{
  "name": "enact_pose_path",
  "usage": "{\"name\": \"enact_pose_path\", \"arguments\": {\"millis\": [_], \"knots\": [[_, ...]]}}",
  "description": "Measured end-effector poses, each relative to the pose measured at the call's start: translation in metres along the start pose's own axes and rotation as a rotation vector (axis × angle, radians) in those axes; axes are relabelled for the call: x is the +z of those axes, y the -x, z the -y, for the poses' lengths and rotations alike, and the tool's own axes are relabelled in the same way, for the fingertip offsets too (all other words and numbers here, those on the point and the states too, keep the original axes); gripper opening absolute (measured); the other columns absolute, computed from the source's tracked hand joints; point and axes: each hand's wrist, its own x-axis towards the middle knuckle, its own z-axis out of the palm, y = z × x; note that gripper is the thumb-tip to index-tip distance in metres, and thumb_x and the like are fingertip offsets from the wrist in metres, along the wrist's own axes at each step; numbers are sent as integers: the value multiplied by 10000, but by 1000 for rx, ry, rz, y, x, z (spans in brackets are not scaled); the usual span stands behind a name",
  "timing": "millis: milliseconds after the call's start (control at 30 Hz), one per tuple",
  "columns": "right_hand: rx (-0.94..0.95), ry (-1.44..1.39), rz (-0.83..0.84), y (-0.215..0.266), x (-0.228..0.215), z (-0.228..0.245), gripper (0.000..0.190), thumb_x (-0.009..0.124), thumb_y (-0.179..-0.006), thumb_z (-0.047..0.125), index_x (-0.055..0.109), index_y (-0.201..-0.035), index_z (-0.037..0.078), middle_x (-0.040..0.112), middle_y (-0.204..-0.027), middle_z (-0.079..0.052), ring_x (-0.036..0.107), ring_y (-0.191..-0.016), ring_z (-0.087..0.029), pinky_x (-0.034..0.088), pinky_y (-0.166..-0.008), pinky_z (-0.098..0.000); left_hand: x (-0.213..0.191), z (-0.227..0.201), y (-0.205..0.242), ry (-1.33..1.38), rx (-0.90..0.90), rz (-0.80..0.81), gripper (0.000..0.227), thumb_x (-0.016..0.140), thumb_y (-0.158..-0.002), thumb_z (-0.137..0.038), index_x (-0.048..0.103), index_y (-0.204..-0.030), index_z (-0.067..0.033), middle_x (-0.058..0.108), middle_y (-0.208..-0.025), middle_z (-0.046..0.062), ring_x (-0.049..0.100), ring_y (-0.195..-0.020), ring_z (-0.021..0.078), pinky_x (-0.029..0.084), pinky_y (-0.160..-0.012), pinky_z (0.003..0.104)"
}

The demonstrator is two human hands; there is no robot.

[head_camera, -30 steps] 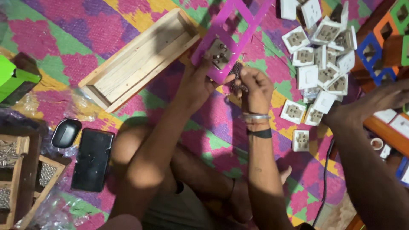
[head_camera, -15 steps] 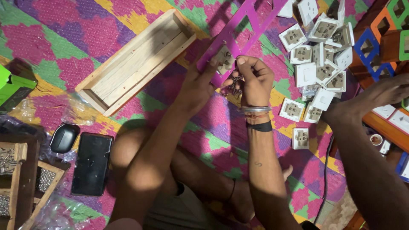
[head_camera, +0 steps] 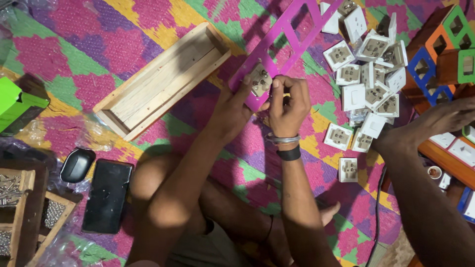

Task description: The person sits on the floor assembling electrical socket strips. They insert metal screws into the back of the sockets and secure them by hand, then attach white plastic covers to the colored frames. The person handles multiple socket units and a pile of screws on a patterned mat.

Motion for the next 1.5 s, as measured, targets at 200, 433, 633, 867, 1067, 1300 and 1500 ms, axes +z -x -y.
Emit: {"name": "enact_pose_path", "arguments": {"millis": [200, 433, 633, 867, 1067, 1300, 1500], "knots": [[128, -112, 52, 0, -3, -10, 62, 704, -996, 57, 677, -991, 0, 638, -928, -79, 633, -756, -155, 491, -591, -281, -1, -1, 2, 63, -39, 0, 481, 534, -1074, -395, 476, -1417, -62, 598, -1275, 91, 625, -1158, 178, 632, -897, 404], [184, -319, 5, 13, 12, -35, 64, 730, -1025, 50, 679, -1023, 12, 593, -975, -48, 585, -863, -141, 488, -777, -254, 4, -5, 1, 113, -71, -22, 497, 498, -1076, -421, 458, -1441, -85, 593, -1287, 71, 623, -1156, 174, 621, -887, 401], [279, -458, 40, 26, 17, -30, 290, 631, -1028, 191, 637, -1225, -22, 570, -1210, -94, 548, -1080, -176, 463, -957, -302, -3, -3, 0, 318, -112, -14, 474, 473, -1048, -403, 437, -1436, -133, 612, -1287, 55, 645, -1144, 181, 603, -884, 397], [198, -306, 132, 47, 2, -15, 458, 491, -1093, 242, 594, -1397, -85, 418, -1558, -185, 493, -1370, -351, 382, -1153, -449, -7, -1, 5, -203, 165, 97, 501, 554, -1082, -302, 370, -1462, -32, 526, -1316, 72, 597, -1173, 185, 593, -978, 418], [454, -696, 136, 33, 1, -21, 528, 581, -1067, 310, 477, -1458, -30, 407, -1631, -155, 514, -1430, -259, 461, -1178, -398, 0, -9, -1, 311, -98, -131, 453, 515, -978, -264, 458, -1391, -90, 536, -1326, 114, 623, -1132, 222, 616, -857, 412], [349, -658, 131, 26, -4, -4, 604, 554, -1035, 332, 392, -1488, -33, 379, -1583, -172, 479, -1406, -222, 415, -1157, -374, -13, 2, -2, -854, 523, -8, 514, 632, -1030, -199, 446, -1456, 22, 489, -1417, 192, 588, -1249, 265, 583, -1020, 369], [613, -413, 154, 50, -17, -22, 248, 659, -1022, 196, 762, -1141, 5, 751, -1029, -99, 664, -864, -177, 546, -803, -338, -29, -6, -9, -79, 207, -70, 448, 544, -1119, -291, 439, -1475, -39, 546, -1385, 138, 627, -1223, 238, 618, -996, 435]]}}
